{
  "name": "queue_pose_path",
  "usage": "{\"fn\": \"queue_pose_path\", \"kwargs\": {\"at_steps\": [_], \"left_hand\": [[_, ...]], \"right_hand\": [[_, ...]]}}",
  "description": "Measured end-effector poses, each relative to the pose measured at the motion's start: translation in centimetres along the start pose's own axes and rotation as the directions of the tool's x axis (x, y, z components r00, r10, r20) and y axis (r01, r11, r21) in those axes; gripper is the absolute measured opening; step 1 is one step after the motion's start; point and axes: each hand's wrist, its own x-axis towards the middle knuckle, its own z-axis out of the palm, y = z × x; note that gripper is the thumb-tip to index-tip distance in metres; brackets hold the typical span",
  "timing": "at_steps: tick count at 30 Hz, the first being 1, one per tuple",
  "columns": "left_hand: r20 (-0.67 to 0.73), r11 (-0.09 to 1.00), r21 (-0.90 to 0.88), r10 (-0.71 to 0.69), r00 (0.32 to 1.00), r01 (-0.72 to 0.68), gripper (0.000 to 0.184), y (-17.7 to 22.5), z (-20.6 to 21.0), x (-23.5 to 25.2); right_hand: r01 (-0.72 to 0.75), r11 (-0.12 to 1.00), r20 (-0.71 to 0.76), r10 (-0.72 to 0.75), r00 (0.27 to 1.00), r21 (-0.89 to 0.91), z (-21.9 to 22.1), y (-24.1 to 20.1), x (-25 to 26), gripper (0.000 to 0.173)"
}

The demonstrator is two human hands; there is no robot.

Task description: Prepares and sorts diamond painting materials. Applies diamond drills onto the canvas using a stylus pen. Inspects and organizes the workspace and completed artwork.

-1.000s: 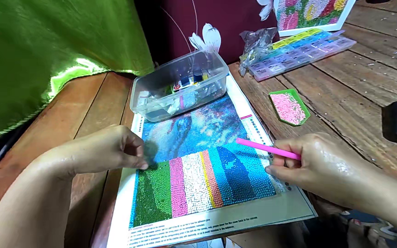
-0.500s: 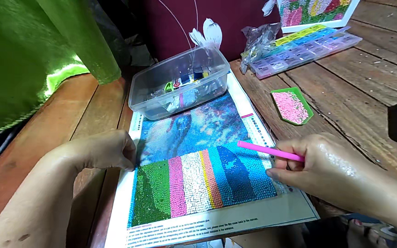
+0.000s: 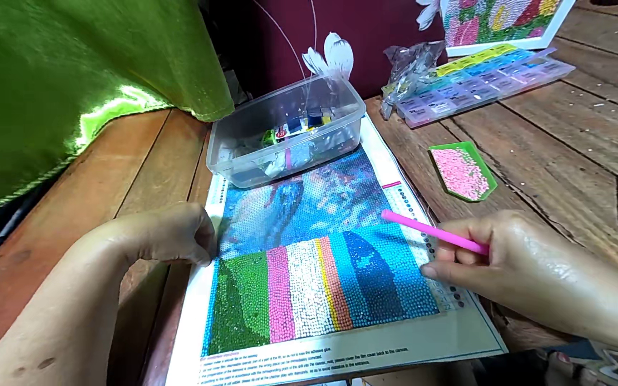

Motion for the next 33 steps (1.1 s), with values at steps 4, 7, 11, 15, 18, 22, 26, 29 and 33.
{"fn": "queue_pose_path", "kwargs": {"at_steps": [4, 7, 11, 15, 18, 22, 26, 29, 33], "left_hand": [[-0.011, 1.0, 0.002, -0.021, 1.0, 0.021, 0.017, 0.0, -0.3, -0.3], [-0.046, 1.0, 0.0, 0.006, 0.999, -0.006, 0.017, -0.5, -0.3, -0.3], [-0.078, 0.999, -0.02, 0.032, 0.996, -0.034, 0.013, -1.3, -0.2, 0.0], [-0.055, 1.0, 0.001, -0.014, 0.998, 0.014, 0.013, -0.6, -0.4, -0.2], [-0.054, 1.0, 0.008, 0.013, 0.998, -0.012, 0.014, -1.0, -0.4, 0.2], [-0.059, 1.0, -0.015, 0.018, 0.998, -0.019, 0.016, -1.0, -0.4, 0.1], [-0.1, 0.999, -0.014, 0.05, 0.994, -0.052, 0.019, -1.6, -0.5, 0.3], [-0.099, 0.999, -0.019, 0.049, 0.994, -0.051, 0.025, -1.6, -0.7, 0.2], [-0.065, 0.997, -0.06, 0.038, 0.997, -0.042, 0.027, -1.9, -0.7, 0.5]], "right_hand": [[0.068, 0.996, -0.069, -0.064, 0.996, 0.053, -0.1, 0.8, 0.1, 0.023], [0.16, 0.986, -0.178, -0.166, 0.97, -0.046, 0.0, 1.3, 0.1, 0.017], [0.368, 0.873, -0.186, -0.438, 0.879, -0.32, 0.7, 1.6, -0.4, 0.033], [0.493, 0.675, -0.073, -0.626, 0.776, -0.549, 2.0, 1.5, -1.1, 0.048], [0.5, 0.627, 0.014, -0.615, 0.788, -0.597, 2.3, 0.9, -1.4, 0.044], [0.514, 0.575, 0.057, -0.63, 0.775, -0.637, 2.6, 0.5, -1.2, 0.041], [0.498, 0.583, 0.038, -0.625, 0.78, -0.642, 2.5, 0.1, -1.1, 0.043], [0.5, 0.529, 0.088, -0.622, 0.778, -0.685, 2.9, 0.0, -1.0, 0.046], [0.514, 0.433, 0.175, -0.614, 0.769, -0.741, 2.9, -0.6, -1.1, 0.045]]}}
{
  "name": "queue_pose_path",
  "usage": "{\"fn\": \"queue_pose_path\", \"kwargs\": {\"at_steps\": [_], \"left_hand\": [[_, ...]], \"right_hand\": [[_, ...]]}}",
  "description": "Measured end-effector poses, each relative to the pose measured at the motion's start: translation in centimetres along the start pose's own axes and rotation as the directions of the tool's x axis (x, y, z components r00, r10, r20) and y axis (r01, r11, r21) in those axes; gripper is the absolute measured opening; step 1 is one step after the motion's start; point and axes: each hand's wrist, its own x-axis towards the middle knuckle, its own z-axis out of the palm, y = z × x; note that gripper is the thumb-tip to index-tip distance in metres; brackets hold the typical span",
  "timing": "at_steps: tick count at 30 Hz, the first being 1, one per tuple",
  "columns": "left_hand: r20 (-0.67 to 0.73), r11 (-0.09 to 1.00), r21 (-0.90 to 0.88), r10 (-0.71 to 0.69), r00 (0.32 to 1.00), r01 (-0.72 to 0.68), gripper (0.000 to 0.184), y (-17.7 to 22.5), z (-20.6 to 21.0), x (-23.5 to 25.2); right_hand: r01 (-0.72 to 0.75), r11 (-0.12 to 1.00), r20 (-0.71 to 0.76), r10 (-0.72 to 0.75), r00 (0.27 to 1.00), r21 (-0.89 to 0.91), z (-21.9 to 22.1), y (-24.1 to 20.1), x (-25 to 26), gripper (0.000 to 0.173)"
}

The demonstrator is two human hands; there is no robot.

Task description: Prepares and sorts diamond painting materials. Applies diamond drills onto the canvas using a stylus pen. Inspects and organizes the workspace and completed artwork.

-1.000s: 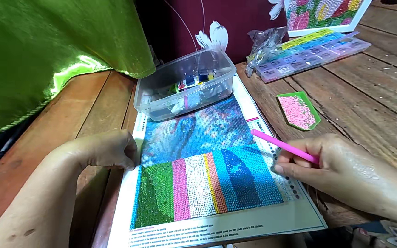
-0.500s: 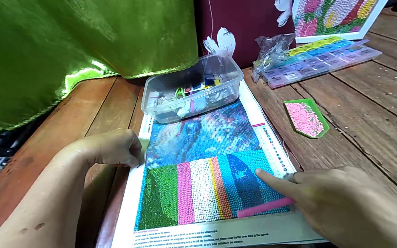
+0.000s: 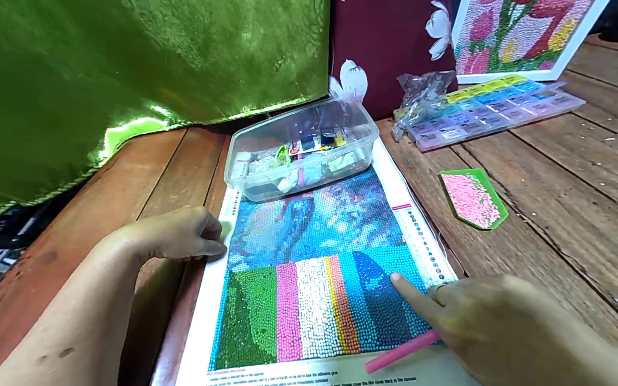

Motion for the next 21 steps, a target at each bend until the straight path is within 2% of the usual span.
{"fn": "queue_pose_path", "kwargs": {"at_steps": [6, 12, 16, 19, 21], "left_hand": [[0.026, 0.997, -0.079, -0.009, 1.0, 0.011, 0.024, -0.5, -0.1, 0.0], [0.017, 0.99, -0.142, -0.02, 1.0, 0.022, 0.024, -0.8, 0.0, 0.1], [0.025, 0.982, -0.189, -0.021, 0.999, 0.025, 0.025, -1.2, -0.1, 0.4], [0.03, 0.972, -0.233, -0.026, 0.999, 0.032, 0.026, -1.3, 0.0, 0.5], [0.028, 0.969, -0.245, -0.018, 0.999, 0.025, 0.027, -1.2, -0.1, 0.4]], "right_hand": [[-0.096, 0.977, -0.033, 0.105, 0.994, 0.191, -0.2, 0.6, -0.7, 0.05], [-0.111, 0.974, 0.131, 0.086, 0.988, 0.199, -1.5, 0.5, -0.3, 0.048], [-0.131, 0.948, 0.023, 0.13, 0.991, 0.291, -1.5, 1.2, -0.1, 0.05], [-0.073, 0.98, -0.09, 0.091, 0.992, 0.187, 0.0, 1.2, 0.7, 0.048], [-0.072, 0.988, -0.093, 0.085, 0.992, 0.136, 0.8, 1.1, 1.1, 0.042]]}}
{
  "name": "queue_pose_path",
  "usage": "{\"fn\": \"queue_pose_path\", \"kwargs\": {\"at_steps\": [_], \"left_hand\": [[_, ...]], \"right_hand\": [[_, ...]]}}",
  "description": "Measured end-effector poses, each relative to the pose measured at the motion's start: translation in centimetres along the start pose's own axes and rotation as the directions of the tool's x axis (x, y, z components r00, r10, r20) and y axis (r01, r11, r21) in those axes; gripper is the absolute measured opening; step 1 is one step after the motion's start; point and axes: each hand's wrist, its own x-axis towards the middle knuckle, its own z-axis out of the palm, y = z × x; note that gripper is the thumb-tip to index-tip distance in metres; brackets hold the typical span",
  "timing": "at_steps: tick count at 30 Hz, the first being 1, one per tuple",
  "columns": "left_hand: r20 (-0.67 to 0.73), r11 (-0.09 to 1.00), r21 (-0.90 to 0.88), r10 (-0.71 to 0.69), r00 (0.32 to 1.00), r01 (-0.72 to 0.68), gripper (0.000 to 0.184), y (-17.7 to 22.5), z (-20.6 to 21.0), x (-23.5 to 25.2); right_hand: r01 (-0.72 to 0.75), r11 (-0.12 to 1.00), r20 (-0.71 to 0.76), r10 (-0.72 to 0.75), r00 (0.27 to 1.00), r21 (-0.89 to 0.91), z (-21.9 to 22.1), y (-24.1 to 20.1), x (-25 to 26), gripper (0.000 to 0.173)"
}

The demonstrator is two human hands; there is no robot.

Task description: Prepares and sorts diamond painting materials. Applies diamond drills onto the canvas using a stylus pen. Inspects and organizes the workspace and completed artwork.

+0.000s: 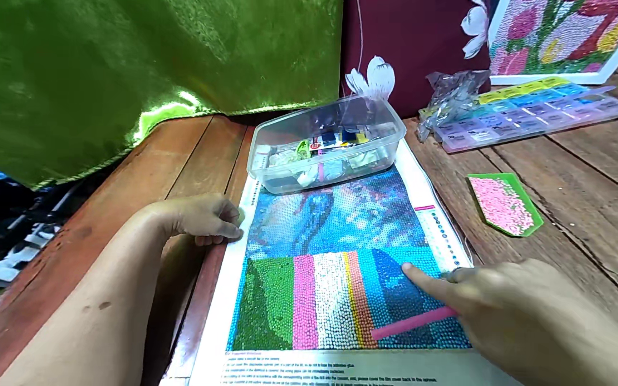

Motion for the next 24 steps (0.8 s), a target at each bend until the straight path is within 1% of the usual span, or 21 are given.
{"fn": "queue_pose_path", "kwargs": {"at_steps": [3, 4, 7, 10, 12, 14, 15, 16, 17, 19, 20, 21, 22, 23, 24], "left_hand": [[0.004, 1.0, -0.01, 0.017, 1.0, -0.017, 0.028, -0.1, 0.0, 0.0], [0.002, 1.0, -0.011, 0.016, 1.0, -0.016, 0.027, -0.1, 0.0, 0.0], [-0.01, 1.0, -0.01, 0.01, 1.0, -0.01, 0.027, 0.1, 0.1, -0.1], [-0.016, 1.0, -0.001, -0.023, 1.0, 0.023, 0.026, 0.7, 0.2, -0.5], [-0.022, 1.0, -0.009, -0.019, 1.0, 0.019, 0.026, 0.7, 0.3, -0.6], [-0.021, 0.999, -0.024, 0.033, 0.999, -0.033, 0.028, 0.6, 0.2, -0.6], [-0.039, 0.993, -0.044, 0.105, 0.994, -0.107, 0.029, 0.5, 0.2, -0.8], [-0.087, 0.973, -0.08, 0.208, 0.974, -0.215, 0.028, 0.5, 0.3, -1.1], [-0.161, 0.933, -0.126, 0.316, 0.935, -0.337, 0.024, 0.7, 0.5, -1.5], [-0.304, 0.798, -0.203, 0.5, 0.811, -0.568, 0.009, 2.0, 1.6, -2.3], [-0.35, 0.709, -0.239, 0.574, 0.74, -0.663, 0.022, 2.8, 2.4, -2.5], [-0.364, 0.61, -0.287, 0.644, 0.673, -0.739, 0.031, 3.5, 3.3, -2.5], [-0.374, 0.517, -0.333, 0.696, 0.613, -0.789, 0.032, 4.1, 4.2, -2.4], [-0.381, 0.44, -0.363, 0.734, 0.562, -0.821, 0.026, 4.5, 5.0, -2.1], [-0.389, 0.39, -0.367, 0.761, 0.52, -0.845, 0.017, 4.6, 5.4, -1.8]], "right_hand": [[-0.012, 1.0, 0.025, 0.012, 1.0, 0.001, -0.2, -0.1, 0.4, 0.041], [-0.011, 1.0, 0.003, 0.011, 1.0, 0.006, -0.2, -0.1, 0.5, 0.041], [-0.007, 1.0, -0.132, 0.011, 0.991, 0.029, 0.0, 0.0, 1.3, 0.045], [-0.075, 0.995, -0.262, 0.091, 0.961, 0.072, -0.3, 0.1, 2.9, 0.042], [-0.137, 0.987, -0.285, 0.156, 0.946, 0.083, -0.3, 0.3, 4.1, 0.044], [-0.182, 0.978, -0.239, 0.201, 0.95, 0.098, 0.1, 0.3, 5.0, 0.042], [-0.196, 0.974, -0.221, 0.216, 0.951, 0.113, 0.4, 0.2, 5.5, 0.04], [-0.201, 0.971, -0.207, 0.224, 0.952, 0.128, 0.7, 0.0, 5.9, 0.038], [-0.194, 0.969, -0.192, 0.221, 0.956, 0.151, 0.7, -0.2, 6.3, 0.035], [-0.139, 0.971, -0.169, 0.173, 0.97, 0.196, 0.4, -0.7, 7.0, 0.025], [-0.09, 0.975, -0.166, 0.125, 0.978, 0.205, 0.3, -1.0, 7.3, 0.021], [-0.04, 0.977, -0.164, 0.076, 0.983, 0.212, 0.3, -1.2, 7.7, 0.018], [0.009, 0.976, -0.168, 0.029, 0.985, 0.217, 0.4, -1.3, 8.0, 0.017], [0.052, 0.972, -0.174, -0.011, 0.985, 0.228, 0.6, -1.5, 8.3, 0.017], [0.08, 0.964, -0.172, -0.037, 0.984, 0.253, 0.8, -1.5, 8.5, 0.017]]}}
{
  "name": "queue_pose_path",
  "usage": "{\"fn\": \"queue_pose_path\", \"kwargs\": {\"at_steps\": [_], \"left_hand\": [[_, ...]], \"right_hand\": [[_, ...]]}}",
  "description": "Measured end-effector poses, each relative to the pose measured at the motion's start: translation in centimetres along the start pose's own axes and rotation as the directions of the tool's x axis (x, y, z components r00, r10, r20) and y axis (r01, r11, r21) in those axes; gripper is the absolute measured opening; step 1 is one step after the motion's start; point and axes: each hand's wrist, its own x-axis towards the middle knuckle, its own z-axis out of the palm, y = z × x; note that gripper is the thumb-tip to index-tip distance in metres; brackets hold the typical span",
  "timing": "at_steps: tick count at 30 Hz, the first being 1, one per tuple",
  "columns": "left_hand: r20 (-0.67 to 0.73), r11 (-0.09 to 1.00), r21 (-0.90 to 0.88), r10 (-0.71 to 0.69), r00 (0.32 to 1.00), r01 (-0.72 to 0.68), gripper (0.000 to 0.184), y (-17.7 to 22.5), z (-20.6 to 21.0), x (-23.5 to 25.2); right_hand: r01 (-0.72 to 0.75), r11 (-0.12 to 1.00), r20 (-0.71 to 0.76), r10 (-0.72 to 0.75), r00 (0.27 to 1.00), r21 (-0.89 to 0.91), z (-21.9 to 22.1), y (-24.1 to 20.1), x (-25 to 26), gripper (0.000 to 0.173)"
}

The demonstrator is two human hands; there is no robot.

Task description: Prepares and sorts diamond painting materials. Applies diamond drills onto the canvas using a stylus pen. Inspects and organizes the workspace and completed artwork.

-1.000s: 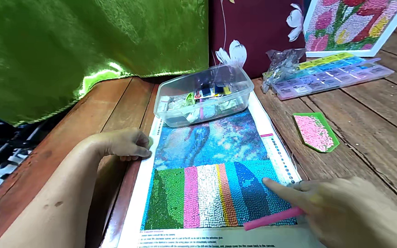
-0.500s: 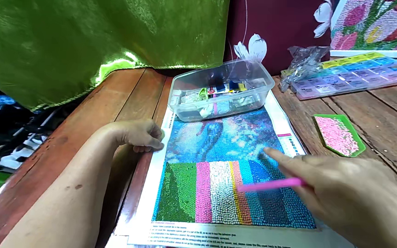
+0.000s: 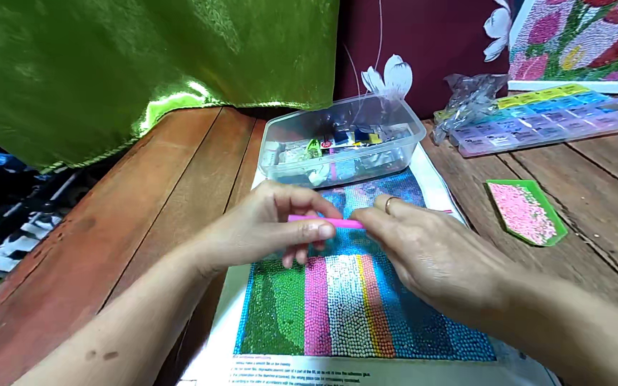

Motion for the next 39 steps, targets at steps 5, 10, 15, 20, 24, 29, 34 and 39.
{"fn": "queue_pose_path", "kwargs": {"at_steps": [5, 10, 15, 20, 24, 29, 34, 39], "left_hand": [[-0.107, 0.991, 0.129, 0.037, 0.994, -0.023, 0.014, -0.1, -0.6, -0.1], [-0.419, 0.976, 0.216, 0.132, 0.898, -0.043, 0.019, 0.7, -3.8, -0.7], [-0.635, 0.977, 0.184, 0.204, 0.745, -0.11, 0.022, 0.7, -4.3, -0.3], [-0.638, 0.976, 0.192, 0.202, 0.743, -0.101, 0.021, 0.4, -4.0, -0.1], [-0.634, 0.977, 0.195, 0.196, 0.748, -0.091, 0.021, 0.3, -3.9, -0.1], [-0.628, 0.976, 0.203, 0.193, 0.754, -0.081, 0.02, 0.3, -3.8, 0.0], [-0.622, 0.977, 0.203, 0.183, 0.761, -0.069, 0.019, 0.1, -3.9, -0.1], [-0.617, 0.974, 0.214, 0.194, 0.763, -0.075, 0.019, 0.1, -3.9, -0.1]], "right_hand": [[-0.062, 0.948, 0.041, 0.051, 0.998, 0.313, -0.6, 1.6, 1.1, 0.03], [-0.109, 0.994, -0.093, 0.107, 0.99, -0.012, 0.7, 3.9, 0.4, 0.029], [0.048, 0.945, -0.072, -0.075, 0.995, -0.324, 2.1, 3.8, -0.7, 0.018], [0.022, 0.974, -0.039, -0.031, 0.999, -0.224, 1.2, 4.2, -2.3, 0.04], [-0.185, 0.983, 0.044, 0.185, 0.982, -0.007, -0.2, 4.5, -3.0, 0.031], [-0.302, 0.951, 0.159, 0.288, 0.944, 0.072, -1.2, 3.9, -1.5, 0.033], [-0.324, 0.946, 0.236, 0.31, 0.921, 0.025, -1.1, 3.6, -0.5, 0.037], [-0.337, 0.941, 0.288, 0.326, 0.901, -0.011, -1.1, 3.2, 0.2, 0.034]]}}
